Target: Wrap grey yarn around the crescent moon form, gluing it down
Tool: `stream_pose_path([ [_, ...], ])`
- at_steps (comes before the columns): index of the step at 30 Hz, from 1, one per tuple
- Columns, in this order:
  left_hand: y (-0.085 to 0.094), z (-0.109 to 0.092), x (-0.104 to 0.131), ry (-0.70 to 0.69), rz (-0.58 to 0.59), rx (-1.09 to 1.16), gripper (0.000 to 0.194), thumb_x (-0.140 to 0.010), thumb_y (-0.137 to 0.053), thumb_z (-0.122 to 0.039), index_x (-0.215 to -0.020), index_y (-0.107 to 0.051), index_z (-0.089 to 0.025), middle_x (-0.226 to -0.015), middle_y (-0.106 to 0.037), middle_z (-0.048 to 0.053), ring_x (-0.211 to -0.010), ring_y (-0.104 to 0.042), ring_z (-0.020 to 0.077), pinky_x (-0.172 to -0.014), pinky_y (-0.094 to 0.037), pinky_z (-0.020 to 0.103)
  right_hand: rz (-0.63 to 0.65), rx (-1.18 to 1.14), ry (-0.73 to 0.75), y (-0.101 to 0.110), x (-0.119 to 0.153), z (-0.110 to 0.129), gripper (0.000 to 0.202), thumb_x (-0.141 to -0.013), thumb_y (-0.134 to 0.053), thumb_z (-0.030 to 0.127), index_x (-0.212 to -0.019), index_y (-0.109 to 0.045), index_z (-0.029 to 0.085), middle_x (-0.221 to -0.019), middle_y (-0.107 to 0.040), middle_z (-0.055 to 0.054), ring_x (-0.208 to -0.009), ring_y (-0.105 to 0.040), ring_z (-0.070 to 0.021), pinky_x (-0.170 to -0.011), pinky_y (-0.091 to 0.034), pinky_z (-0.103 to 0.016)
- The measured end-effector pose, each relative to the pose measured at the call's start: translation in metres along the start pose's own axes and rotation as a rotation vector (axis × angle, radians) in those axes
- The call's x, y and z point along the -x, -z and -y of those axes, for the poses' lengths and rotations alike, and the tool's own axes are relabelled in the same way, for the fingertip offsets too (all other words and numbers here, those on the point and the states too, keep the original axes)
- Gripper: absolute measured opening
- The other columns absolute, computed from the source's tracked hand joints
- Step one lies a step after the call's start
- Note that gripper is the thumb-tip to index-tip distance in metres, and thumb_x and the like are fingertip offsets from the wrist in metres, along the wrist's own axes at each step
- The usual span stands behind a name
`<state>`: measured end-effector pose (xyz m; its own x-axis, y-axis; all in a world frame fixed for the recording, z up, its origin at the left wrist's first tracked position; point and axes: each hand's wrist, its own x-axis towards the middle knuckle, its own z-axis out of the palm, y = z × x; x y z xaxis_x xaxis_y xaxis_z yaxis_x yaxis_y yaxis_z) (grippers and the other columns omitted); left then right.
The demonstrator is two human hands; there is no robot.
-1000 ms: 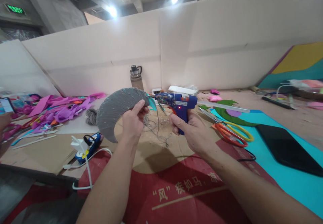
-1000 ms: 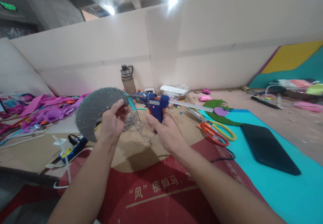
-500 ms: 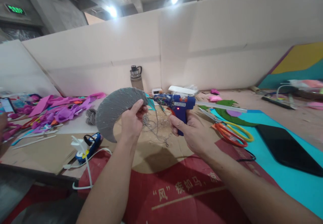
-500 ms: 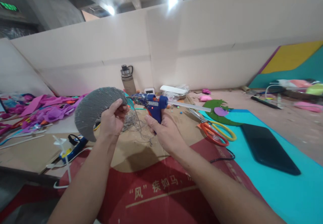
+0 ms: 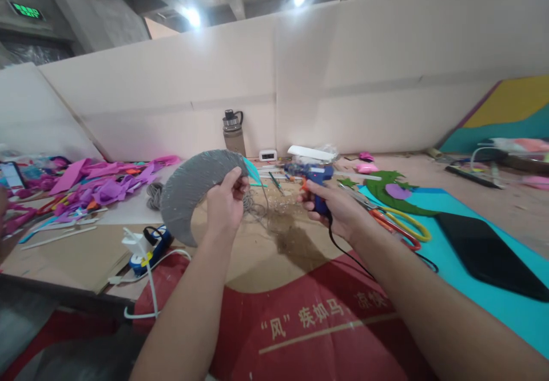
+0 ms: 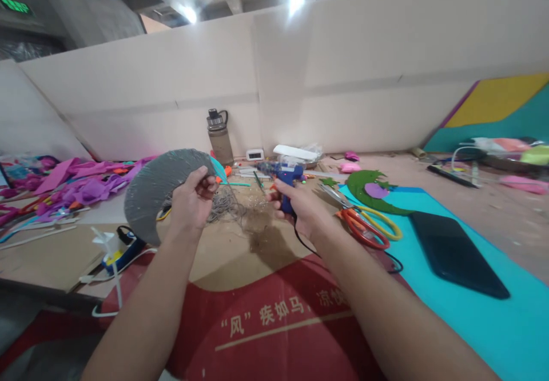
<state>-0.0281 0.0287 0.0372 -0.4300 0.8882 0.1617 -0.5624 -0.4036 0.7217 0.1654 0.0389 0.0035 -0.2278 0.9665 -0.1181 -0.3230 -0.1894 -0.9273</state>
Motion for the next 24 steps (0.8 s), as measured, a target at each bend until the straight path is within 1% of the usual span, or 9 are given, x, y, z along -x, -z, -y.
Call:
stream_pose_path([
  [2, -0.001, 0.001, 0.002, 0.010, 0.009, -0.019, 0.020, -0.058, -0.079, -0.014, -0.058, -0.059, -0.014, -0.054, -0.057, -0.003, -0.049, -0.054, 0.0066, -0.046, -0.037, 0.019, -0.053, 0.284, -0.115, 0.011, -0.015, -0.010, 0.021, -0.089, -0.057, 0.035, -0.077, -0.056, 0.018, -0.070, -0.065, -0.005, -0.052, -0.052, -0.0095, -0.045, -0.042, -0.021],
  [6, 0.000, 0.002, 0.003, 0.007, 0.072, -0.053, 0.020, -0.060, -0.080, -0.015, -0.058, -0.060, -0.013, -0.054, -0.055, -0.004, -0.047, -0.051, 0.0048, -0.043, -0.033, 0.018, -0.127, 0.485, -0.093, 0.028, -0.028, -0.020, 0.028, -0.081, -0.070, 0.037, -0.065, -0.053, 0.021, -0.058, -0.061, -0.006, -0.056, -0.060, -0.0196, -0.052, -0.047, -0.032],
  [9, 0.002, 0.003, 0.003, 0.001, 0.098, -0.063, 0.018, -0.059, -0.081, -0.015, -0.061, -0.064, -0.013, -0.057, -0.060, -0.003, -0.049, -0.053, 0.0054, -0.045, -0.036, 0.018, -0.242, 0.672, 0.084, 0.023, -0.019, -0.013, 0.038, -0.073, -0.077, 0.029, -0.055, -0.045, 0.023, -0.055, -0.055, -0.005, -0.070, -0.063, -0.0241, -0.064, -0.047, -0.035],
  [11, 0.001, 0.005, 0.004, 0.007, 0.107, -0.073, 0.017, -0.059, -0.082, -0.016, -0.063, -0.066, -0.013, -0.058, -0.061, -0.002, -0.050, -0.054, 0.0059, -0.046, -0.038, 0.019, -0.311, 0.893, 0.377, 0.009, -0.007, -0.008, 0.025, -0.080, -0.069, 0.032, -0.065, -0.052, 0.022, -0.068, -0.061, -0.008, -0.082, -0.064, -0.0263, -0.076, -0.047, -0.039],
  [12, 0.001, 0.005, 0.005, 0.007, 0.119, -0.080, 0.017, -0.059, -0.082, -0.016, -0.062, -0.066, -0.013, -0.058, -0.061, -0.002, -0.049, -0.054, 0.0058, -0.046, -0.038, 0.018, -0.276, 0.889, 0.509, -0.002, -0.002, -0.006, 0.016, -0.084, -0.065, 0.033, -0.079, -0.056, 0.021, -0.082, -0.065, -0.010, -0.089, -0.064, -0.0260, -0.082, -0.047, -0.041],
  [14, -0.001, 0.007, 0.007, 0.008, 0.150, -0.108, 0.017, -0.061, -0.081, -0.018, -0.061, -0.065, -0.013, -0.055, -0.059, -0.002, -0.048, -0.051, 0.0052, -0.045, -0.036, 0.018, -0.075, 0.638, 0.621, -0.023, 0.007, -0.007, 0.024, -0.089, -0.059, 0.038, -0.105, -0.052, 0.022, -0.105, -0.066, -0.010, -0.098, -0.064, -0.0220, -0.087, -0.048, -0.039],
  [17, -0.003, 0.009, 0.011, 0.036, 0.166, -0.158, 0.018, -0.065, -0.079, -0.019, -0.057, -0.064, -0.013, -0.051, -0.057, -0.001, -0.046, -0.048, 0.0047, -0.043, -0.033, 0.018, 0.166, 0.394, 0.640, -0.047, 0.013, -0.011, 0.043, -0.090, -0.060, 0.036, -0.127, -0.041, 0.025, -0.104, -0.064, -0.005, -0.090, -0.064, -0.0174, -0.078, -0.051, -0.033],
  [20, -0.004, 0.010, 0.014, 0.076, 0.151, -0.180, 0.016, -0.066, -0.078, -0.021, -0.059, -0.065, -0.014, -0.052, -0.060, 0.000, -0.047, -0.050, 0.0057, -0.044, -0.034, 0.018, 0.094, 0.543, 0.727, -0.051, 0.014, -0.012, 0.045, -0.092, -0.058, 0.028, -0.134, -0.044, 0.027, -0.091, -0.060, -0.002, -0.077, -0.058, -0.0159, -0.071, -0.049, -0.032],
  [24, -0.006, 0.010, 0.016, 0.131, 0.127, -0.166, 0.014, -0.063, -0.080, -0.019, -0.062, -0.068, -0.012, -0.055, -0.062, 0.001, -0.049, -0.055, 0.0070, -0.045, -0.038, 0.018, -0.061, 0.801, 0.953, -0.045, 0.015, -0.011, 0.032, -0.093, -0.053, 0.019, -0.123, -0.062, 0.026, -0.090, -0.058, -0.005, -0.081, -0.054, -0.0182, -0.074, -0.046, -0.035],
])
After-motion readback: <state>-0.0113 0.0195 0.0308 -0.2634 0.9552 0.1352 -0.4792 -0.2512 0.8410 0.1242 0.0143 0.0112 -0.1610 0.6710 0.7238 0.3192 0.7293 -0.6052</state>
